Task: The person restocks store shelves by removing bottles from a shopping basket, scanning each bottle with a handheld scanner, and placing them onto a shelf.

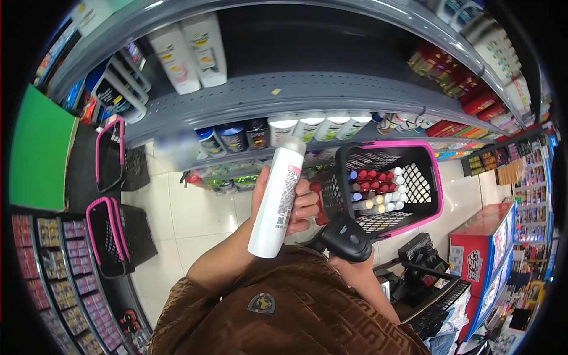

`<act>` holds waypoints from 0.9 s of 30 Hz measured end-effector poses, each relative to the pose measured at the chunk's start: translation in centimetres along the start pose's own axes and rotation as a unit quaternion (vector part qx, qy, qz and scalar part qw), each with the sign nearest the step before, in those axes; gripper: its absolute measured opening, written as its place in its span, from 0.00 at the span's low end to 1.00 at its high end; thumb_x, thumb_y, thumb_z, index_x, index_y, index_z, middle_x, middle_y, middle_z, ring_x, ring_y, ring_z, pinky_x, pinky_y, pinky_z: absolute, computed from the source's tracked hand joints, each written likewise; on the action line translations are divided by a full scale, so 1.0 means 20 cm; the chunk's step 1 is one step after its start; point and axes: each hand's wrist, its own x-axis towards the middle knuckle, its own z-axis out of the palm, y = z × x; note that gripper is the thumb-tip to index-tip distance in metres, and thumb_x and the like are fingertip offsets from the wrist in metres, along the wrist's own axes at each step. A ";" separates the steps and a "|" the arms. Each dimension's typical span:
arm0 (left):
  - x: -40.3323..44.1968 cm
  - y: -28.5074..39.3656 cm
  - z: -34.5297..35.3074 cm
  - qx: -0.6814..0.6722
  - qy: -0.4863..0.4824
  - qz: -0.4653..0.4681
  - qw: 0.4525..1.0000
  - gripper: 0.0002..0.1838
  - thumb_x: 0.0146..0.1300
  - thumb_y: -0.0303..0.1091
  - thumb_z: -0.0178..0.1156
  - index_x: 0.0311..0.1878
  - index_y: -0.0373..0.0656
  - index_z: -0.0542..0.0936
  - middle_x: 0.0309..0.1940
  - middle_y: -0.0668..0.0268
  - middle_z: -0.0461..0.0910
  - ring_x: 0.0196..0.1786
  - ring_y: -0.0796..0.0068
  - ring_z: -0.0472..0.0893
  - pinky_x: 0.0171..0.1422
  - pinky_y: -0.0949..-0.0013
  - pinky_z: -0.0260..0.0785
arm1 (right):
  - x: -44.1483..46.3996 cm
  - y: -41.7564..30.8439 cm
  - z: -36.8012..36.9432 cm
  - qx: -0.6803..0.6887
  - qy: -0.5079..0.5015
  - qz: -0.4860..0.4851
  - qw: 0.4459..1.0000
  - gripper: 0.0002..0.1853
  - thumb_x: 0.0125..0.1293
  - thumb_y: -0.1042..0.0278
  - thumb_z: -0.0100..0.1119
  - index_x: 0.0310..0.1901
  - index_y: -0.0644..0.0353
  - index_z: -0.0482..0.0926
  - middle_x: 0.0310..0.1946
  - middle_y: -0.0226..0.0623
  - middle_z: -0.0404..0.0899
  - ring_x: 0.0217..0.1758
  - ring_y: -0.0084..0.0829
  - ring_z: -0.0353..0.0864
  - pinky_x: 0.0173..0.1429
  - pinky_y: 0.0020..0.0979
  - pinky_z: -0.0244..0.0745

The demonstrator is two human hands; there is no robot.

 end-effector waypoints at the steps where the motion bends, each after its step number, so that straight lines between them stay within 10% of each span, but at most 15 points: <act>1: -0.02 0.00 0.03 0.013 -0.008 -0.008 1.000 0.39 0.67 0.77 0.57 0.48 0.44 0.73 0.37 0.68 0.69 0.43 0.69 0.70 0.40 0.61 0.71 | 0.02 -0.01 0.02 -0.047 -0.032 -0.040 0.998 0.33 0.53 0.58 0.87 0.56 0.68 0.81 0.45 0.39 0.89 0.45 0.28 0.88 0.53 0.32 0.81; 5: -0.05 -0.02 0.08 0.031 -0.020 0.025 0.999 0.37 0.64 0.79 0.56 0.42 0.47 0.73 0.37 0.69 0.68 0.44 0.70 0.68 0.48 0.63 0.65 | 0.10 -0.12 0.13 -0.187 -0.102 -0.083 0.974 0.36 0.49 0.58 0.89 0.56 0.67 0.81 0.43 0.46 0.88 0.45 0.42 0.91 0.51 0.36 0.83; 27: -0.21 -0.06 0.09 0.030 -0.063 0.122 0.990 0.32 0.74 0.74 0.44 0.45 0.56 0.83 0.35 0.70 0.74 0.51 0.62 0.68 0.70 0.49 0.58 | 0.09 -0.22 0.33 -0.231 -0.175 -0.084 0.953 0.33 0.49 0.57 0.89 0.51 0.66 0.82 0.39 0.42 0.87 0.40 0.42 0.90 0.45 0.36 0.84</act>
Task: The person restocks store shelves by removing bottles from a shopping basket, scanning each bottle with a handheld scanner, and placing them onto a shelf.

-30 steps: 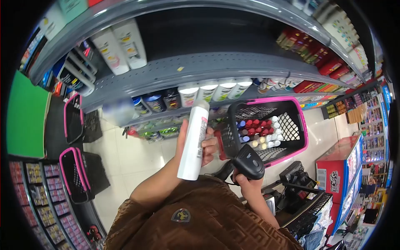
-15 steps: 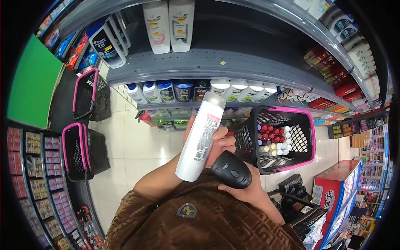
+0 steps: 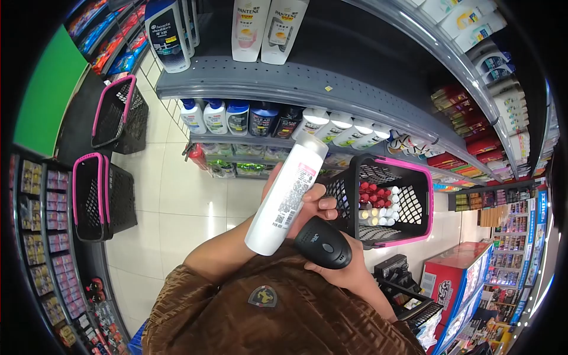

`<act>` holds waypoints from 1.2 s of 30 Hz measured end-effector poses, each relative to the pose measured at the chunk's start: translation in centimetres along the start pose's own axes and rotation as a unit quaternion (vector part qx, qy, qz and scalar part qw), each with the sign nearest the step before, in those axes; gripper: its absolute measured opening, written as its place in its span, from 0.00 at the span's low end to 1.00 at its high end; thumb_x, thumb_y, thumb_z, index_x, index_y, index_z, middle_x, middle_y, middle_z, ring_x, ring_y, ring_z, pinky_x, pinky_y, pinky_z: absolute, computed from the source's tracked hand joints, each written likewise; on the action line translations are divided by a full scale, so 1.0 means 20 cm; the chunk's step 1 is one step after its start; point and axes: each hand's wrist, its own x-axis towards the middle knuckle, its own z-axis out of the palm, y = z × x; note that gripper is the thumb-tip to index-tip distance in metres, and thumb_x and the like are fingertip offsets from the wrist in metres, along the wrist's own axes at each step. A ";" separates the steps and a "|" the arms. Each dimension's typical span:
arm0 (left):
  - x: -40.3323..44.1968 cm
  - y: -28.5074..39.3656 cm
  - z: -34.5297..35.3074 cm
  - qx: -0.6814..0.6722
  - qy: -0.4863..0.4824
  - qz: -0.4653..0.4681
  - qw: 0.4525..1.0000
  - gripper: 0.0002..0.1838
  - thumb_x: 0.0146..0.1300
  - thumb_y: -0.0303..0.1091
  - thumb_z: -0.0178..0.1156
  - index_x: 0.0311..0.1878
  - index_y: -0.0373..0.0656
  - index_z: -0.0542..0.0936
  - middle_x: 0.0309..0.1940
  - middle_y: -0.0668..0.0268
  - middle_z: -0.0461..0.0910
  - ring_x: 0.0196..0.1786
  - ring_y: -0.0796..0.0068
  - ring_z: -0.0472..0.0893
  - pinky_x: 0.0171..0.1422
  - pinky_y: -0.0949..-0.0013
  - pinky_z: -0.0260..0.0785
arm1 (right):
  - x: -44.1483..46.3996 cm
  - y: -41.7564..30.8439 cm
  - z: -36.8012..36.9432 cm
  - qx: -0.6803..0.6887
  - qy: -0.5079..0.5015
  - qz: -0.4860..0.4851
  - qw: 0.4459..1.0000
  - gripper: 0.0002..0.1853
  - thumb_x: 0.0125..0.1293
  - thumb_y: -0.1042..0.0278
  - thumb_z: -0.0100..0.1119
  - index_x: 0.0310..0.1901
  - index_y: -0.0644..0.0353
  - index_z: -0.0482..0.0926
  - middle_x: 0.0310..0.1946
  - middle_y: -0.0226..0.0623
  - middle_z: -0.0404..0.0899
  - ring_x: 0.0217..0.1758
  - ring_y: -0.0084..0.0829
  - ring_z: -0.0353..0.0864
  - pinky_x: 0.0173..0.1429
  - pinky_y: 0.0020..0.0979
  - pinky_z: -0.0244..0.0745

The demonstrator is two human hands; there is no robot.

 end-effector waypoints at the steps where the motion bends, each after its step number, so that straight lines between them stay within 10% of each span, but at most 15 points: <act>1: 0.00 0.00 0.00 0.001 0.000 0.003 1.000 0.32 0.74 0.74 0.44 0.45 0.56 0.83 0.35 0.70 0.74 0.51 0.62 0.68 0.70 0.49 0.58 | 0.00 0.01 0.00 -0.001 -0.002 -0.006 1.000 0.33 0.49 0.57 0.89 0.51 0.65 0.82 0.39 0.42 0.87 0.40 0.42 0.90 0.45 0.37 0.84; 16: 0.12 -0.12 -0.08 0.025 -0.009 -0.025 0.999 0.32 0.75 0.72 0.46 0.52 0.54 0.82 0.39 0.68 0.76 0.53 0.60 0.71 0.70 0.48 0.59 | -0.08 0.18 -0.11 0.024 0.036 -0.034 0.998 0.33 0.49 0.57 0.89 0.52 0.66 0.83 0.40 0.42 0.87 0.40 0.42 0.90 0.46 0.37 0.83; 19: 0.14 -0.12 -0.04 0.126 0.072 0.026 0.989 0.36 0.71 0.74 0.53 0.52 0.45 0.78 0.46 0.65 0.75 0.57 0.62 0.76 0.65 0.55 0.71 | -0.12 0.26 -0.13 0.092 0.085 -0.021 0.992 0.32 0.52 0.58 0.88 0.53 0.67 0.82 0.39 0.39 0.87 0.38 0.33 0.88 0.45 0.34 0.82; 22: 0.13 -0.10 -0.02 0.157 0.170 0.067 0.971 0.34 0.80 0.56 0.53 0.76 0.41 0.66 0.65 0.57 0.78 0.61 0.59 0.83 0.61 0.50 0.80 | -0.17 0.33 -0.16 0.225 0.158 0.026 0.961 0.29 0.57 0.61 0.85 0.55 0.67 0.82 0.38 0.33 0.86 0.38 0.24 0.85 0.44 0.30 0.80; 27: 0.21 -0.22 0.01 0.339 0.227 0.152 0.900 0.29 0.82 0.46 0.50 0.77 0.39 0.64 0.71 0.53 0.74 0.70 0.54 0.78 0.70 0.47 0.76 | -0.17 0.48 -0.24 0.265 0.174 0.058 0.947 0.26 0.63 0.73 0.72 0.62 0.70 0.76 0.42 0.40 0.85 0.30 0.24 0.83 0.37 0.27 0.81; 32: 0.28 -0.35 0.05 0.337 0.199 0.181 0.902 0.29 0.82 0.43 0.50 0.79 0.42 0.60 0.72 0.54 0.73 0.73 0.55 0.75 0.77 0.46 0.68 | -0.14 0.41 -0.29 0.325 0.168 0.070 0.928 0.38 0.55 0.80 0.80 0.69 0.69 0.73 0.63 0.40 0.80 0.64 0.29 0.81 0.69 0.35 0.77; 36: 0.32 -0.54 0.05 0.470 0.343 0.207 0.787 0.30 0.83 0.49 0.50 0.81 0.50 0.57 0.70 0.61 0.73 0.71 0.60 0.75 0.77 0.49 0.66 | -0.09 0.37 -0.26 0.304 0.236 0.054 0.922 0.35 0.56 0.82 0.78 0.66 0.68 0.75 0.60 0.40 0.81 0.60 0.29 0.82 0.64 0.35 0.79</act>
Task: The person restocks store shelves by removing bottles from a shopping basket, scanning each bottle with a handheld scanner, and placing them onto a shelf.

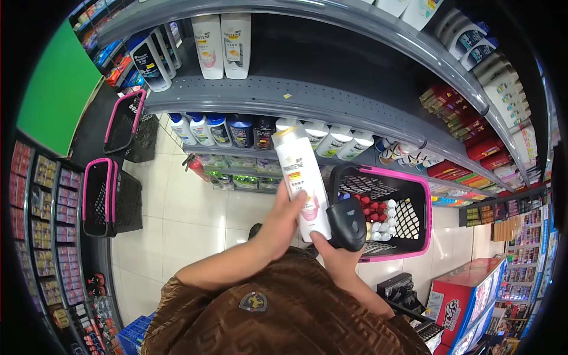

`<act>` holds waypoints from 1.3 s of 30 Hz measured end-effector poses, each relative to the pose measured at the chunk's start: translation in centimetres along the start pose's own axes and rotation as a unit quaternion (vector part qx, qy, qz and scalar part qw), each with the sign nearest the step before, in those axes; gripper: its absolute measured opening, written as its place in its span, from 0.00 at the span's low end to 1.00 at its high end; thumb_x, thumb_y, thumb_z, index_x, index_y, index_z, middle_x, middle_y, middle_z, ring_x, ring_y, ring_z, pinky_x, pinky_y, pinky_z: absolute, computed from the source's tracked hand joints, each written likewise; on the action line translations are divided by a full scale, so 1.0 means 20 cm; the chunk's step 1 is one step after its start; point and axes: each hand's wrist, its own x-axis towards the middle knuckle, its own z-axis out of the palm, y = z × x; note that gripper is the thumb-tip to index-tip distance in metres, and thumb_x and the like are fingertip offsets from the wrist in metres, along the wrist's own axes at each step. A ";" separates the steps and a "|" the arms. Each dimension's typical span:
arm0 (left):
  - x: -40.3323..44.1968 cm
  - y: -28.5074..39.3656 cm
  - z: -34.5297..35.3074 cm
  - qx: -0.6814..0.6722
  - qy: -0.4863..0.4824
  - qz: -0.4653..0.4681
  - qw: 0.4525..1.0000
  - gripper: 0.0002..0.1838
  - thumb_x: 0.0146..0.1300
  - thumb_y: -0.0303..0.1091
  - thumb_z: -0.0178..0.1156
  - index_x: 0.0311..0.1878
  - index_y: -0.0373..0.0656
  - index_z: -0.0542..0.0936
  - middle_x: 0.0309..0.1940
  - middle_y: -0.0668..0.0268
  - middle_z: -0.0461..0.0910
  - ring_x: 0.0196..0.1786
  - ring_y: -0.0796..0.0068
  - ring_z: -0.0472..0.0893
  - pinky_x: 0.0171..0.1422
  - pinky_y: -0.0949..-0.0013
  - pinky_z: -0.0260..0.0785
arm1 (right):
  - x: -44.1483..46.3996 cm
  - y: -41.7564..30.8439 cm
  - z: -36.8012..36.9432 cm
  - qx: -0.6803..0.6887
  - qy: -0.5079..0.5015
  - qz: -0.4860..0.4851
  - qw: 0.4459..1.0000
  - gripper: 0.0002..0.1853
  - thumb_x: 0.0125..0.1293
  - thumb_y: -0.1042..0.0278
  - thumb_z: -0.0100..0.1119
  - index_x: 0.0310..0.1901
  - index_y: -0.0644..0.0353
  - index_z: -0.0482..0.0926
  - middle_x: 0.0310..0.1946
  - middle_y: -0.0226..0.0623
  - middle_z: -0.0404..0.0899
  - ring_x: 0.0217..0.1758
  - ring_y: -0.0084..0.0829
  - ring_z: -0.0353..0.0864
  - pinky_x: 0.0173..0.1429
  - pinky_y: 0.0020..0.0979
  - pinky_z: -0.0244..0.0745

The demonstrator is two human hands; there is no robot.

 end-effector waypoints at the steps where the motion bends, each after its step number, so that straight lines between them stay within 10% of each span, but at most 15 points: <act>1: -0.02 0.02 0.01 0.000 0.001 0.003 1.000 0.30 0.83 0.49 0.50 0.81 0.50 0.57 0.70 0.61 0.73 0.71 0.60 0.75 0.77 0.49 0.66 | 0.00 0.02 -0.01 0.000 -0.003 -0.001 1.000 0.35 0.56 0.82 0.78 0.66 0.68 0.75 0.60 0.40 0.81 0.60 0.29 0.82 0.64 0.35 0.79; 5: 0.03 0.12 -0.21 -0.119 -0.129 -0.168 0.970 0.40 0.79 0.69 0.41 0.80 0.50 0.59 0.65 0.55 0.77 0.58 0.56 0.83 0.53 0.48 0.81 | 0.01 0.01 -0.11 -0.291 -0.159 -0.331 0.884 0.25 0.51 0.71 0.84 0.50 0.66 0.84 0.41 0.43 0.88 0.40 0.41 0.90 0.47 0.34 0.84; 7: 0.04 0.24 -0.25 -0.160 -0.145 -0.123 0.969 0.43 0.78 0.71 0.37 0.81 0.46 0.58 0.63 0.53 0.79 0.55 0.57 0.85 0.45 0.50 0.82 | 0.02 0.03 -0.09 -0.256 -0.212 -0.347 0.877 0.25 0.50 0.70 0.83 0.50 0.66 0.85 0.40 0.42 0.88 0.40 0.42 0.90 0.46 0.34 0.84; 11: 0.07 0.40 -0.40 -0.268 -0.279 -0.194 0.902 0.42 0.78 0.66 0.46 0.83 0.47 0.58 0.74 0.48 0.70 0.67 0.47 0.79 0.44 0.50 0.85 | -0.03 -0.07 0.02 -0.261 -0.200 -0.222 0.918 0.26 0.50 0.71 0.83 0.51 0.67 0.84 0.40 0.41 0.88 0.40 0.40 0.91 0.45 0.34 0.84; 12: 0.06 0.42 -0.42 -0.196 -0.292 -0.173 0.920 0.51 0.76 0.68 0.47 0.86 0.41 0.45 0.78 0.43 0.62 0.68 0.45 0.77 0.36 0.55 0.84 | -0.03 -0.06 0.04 -0.259 -0.204 -0.213 0.920 0.26 0.50 0.72 0.83 0.51 0.67 0.84 0.41 0.41 0.88 0.41 0.39 0.91 0.46 0.33 0.84; 22: 0.08 0.32 -0.47 -0.195 -0.348 -0.264 0.878 0.54 0.72 0.63 0.56 0.86 0.40 0.44 0.81 0.42 0.55 0.67 0.56 0.77 0.37 0.59 0.85 | -0.05 -0.02 0.08 -0.245 -0.187 -0.165 0.937 0.22 0.53 0.71 0.78 0.49 0.66 0.84 0.39 0.46 0.87 0.38 0.44 0.88 0.44 0.37 0.83; 28: 0.09 0.29 -0.40 -0.190 -0.283 -0.307 0.888 0.49 0.70 0.60 0.50 0.86 0.43 0.50 0.62 0.40 0.75 0.48 0.55 0.84 0.37 0.60 0.81 | -0.08 0.01 -0.01 -0.213 -0.145 -0.090 0.962 0.22 0.53 0.74 0.77 0.51 0.68 0.84 0.39 0.44 0.87 0.38 0.36 0.89 0.46 0.33 0.82; 31: 0.10 0.24 -0.46 -0.133 -0.249 -0.204 0.938 0.45 0.69 0.58 0.49 0.83 0.43 0.55 0.47 0.47 0.77 0.36 0.56 0.84 0.36 0.56 0.79 | -0.06 0.03 -0.07 -0.201 -0.160 -0.106 0.961 0.20 0.53 0.75 0.76 0.49 0.68 0.84 0.38 0.41 0.87 0.38 0.30 0.88 0.45 0.31 0.81; 33: 0.09 0.35 -0.47 -0.064 -0.256 -0.109 0.958 0.42 0.69 0.51 0.58 0.81 0.42 0.58 0.52 0.48 0.77 0.46 0.57 0.85 0.48 0.55 0.81 | -0.05 0.04 -0.09 -0.191 -0.173 -0.114 0.960 0.19 0.54 0.76 0.76 0.48 0.68 0.84 0.38 0.40 0.87 0.38 0.27 0.87 0.45 0.30 0.81; 35: 0.09 0.47 -0.45 0.276 -0.085 0.241 0.926 0.43 0.67 0.38 0.67 0.80 0.39 0.57 0.61 0.51 0.76 0.60 0.60 0.82 0.65 0.55 0.76 | -0.03 0.04 -0.10 -0.200 -0.160 -0.100 0.961 0.17 0.54 0.76 0.75 0.46 0.67 0.84 0.36 0.39 0.87 0.37 0.25 0.86 0.45 0.29 0.80; 39: 0.20 0.80 -0.54 0.326 0.030 0.374 0.868 0.46 0.59 0.24 0.76 0.78 0.36 0.61 0.67 0.59 0.74 0.70 0.66 0.74 0.77 0.58 0.65 | -0.01 0.06 -0.09 -0.208 -0.165 -0.095 0.959 0.15 0.55 0.76 0.76 0.45 0.66 0.84 0.34 0.37 0.87 0.35 0.23 0.85 0.43 0.28 0.80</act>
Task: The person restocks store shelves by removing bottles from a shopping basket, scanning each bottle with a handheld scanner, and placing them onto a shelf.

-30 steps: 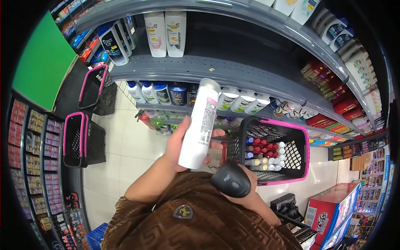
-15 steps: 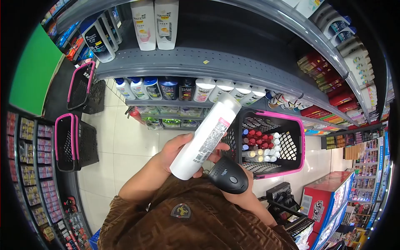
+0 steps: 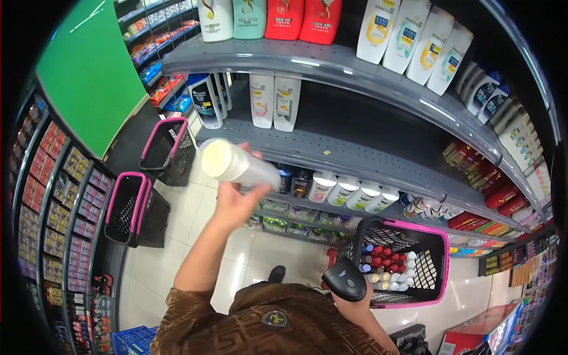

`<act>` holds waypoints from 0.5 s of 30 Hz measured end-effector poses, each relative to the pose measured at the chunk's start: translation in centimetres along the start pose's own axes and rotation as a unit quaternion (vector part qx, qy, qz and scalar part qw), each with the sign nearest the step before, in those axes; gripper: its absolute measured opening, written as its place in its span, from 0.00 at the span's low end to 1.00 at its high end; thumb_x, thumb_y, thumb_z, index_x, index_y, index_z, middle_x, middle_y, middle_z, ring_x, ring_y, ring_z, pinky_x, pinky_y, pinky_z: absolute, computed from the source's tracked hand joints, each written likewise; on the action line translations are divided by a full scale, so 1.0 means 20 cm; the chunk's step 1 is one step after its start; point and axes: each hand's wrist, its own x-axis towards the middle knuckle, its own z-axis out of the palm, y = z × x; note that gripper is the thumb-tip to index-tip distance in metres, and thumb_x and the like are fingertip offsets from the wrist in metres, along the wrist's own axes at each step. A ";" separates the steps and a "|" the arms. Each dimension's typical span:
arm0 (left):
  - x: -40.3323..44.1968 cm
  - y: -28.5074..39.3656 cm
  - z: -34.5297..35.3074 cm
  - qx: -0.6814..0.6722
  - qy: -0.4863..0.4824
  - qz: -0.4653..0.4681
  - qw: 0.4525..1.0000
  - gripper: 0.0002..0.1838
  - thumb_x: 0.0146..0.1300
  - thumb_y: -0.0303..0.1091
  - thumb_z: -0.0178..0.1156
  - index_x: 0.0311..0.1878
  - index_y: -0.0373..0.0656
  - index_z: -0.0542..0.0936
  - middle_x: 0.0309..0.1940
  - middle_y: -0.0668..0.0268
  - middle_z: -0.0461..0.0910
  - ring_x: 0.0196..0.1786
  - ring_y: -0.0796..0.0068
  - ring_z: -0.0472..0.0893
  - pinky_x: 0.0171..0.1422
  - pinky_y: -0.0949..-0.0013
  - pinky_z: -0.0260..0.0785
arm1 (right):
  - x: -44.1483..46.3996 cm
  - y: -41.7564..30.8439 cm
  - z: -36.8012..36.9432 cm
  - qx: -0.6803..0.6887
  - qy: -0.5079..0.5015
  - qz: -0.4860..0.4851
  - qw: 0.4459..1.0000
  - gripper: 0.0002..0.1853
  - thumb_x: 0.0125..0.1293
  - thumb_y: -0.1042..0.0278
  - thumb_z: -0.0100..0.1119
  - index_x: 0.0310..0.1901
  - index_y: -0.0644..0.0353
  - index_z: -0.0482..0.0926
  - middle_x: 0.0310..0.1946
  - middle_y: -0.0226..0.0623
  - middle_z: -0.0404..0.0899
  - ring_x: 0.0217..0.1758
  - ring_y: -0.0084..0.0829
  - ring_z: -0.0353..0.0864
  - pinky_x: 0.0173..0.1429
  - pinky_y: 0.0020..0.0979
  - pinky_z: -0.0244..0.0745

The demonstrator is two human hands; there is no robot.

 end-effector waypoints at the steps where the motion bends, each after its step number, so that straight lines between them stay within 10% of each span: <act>1: 0.09 0.00 -0.04 0.004 -0.001 0.005 1.000 0.46 0.59 0.24 0.76 0.78 0.36 0.61 0.67 0.59 0.74 0.70 0.66 0.74 0.77 0.58 0.65 | 0.00 0.01 0.01 0.009 0.000 -0.004 1.000 0.15 0.55 0.76 0.76 0.45 0.66 0.85 0.35 0.36 0.87 0.36 0.22 0.85 0.44 0.27 0.80; 4: 0.38 -0.19 -0.23 0.184 0.084 0.142 0.969 0.37 0.58 0.23 0.75 0.70 0.34 0.70 0.67 0.55 0.76 0.68 0.63 0.78 0.73 0.59 0.70 | 0.02 -0.02 0.08 0.040 0.030 -0.013 0.999 0.15 0.56 0.76 0.77 0.45 0.66 0.85 0.35 0.36 0.88 0.36 0.22 0.86 0.44 0.27 0.80; 15: 0.82 -0.51 -0.38 0.246 0.161 0.082 0.952 0.44 0.62 0.28 0.74 0.78 0.33 0.62 0.68 0.43 0.74 0.69 0.47 0.78 0.73 0.56 0.70 | 0.00 -0.07 0.20 0.023 0.040 0.020 0.999 0.16 0.56 0.76 0.78 0.45 0.67 0.85 0.36 0.37 0.89 0.38 0.22 0.87 0.46 0.28 0.81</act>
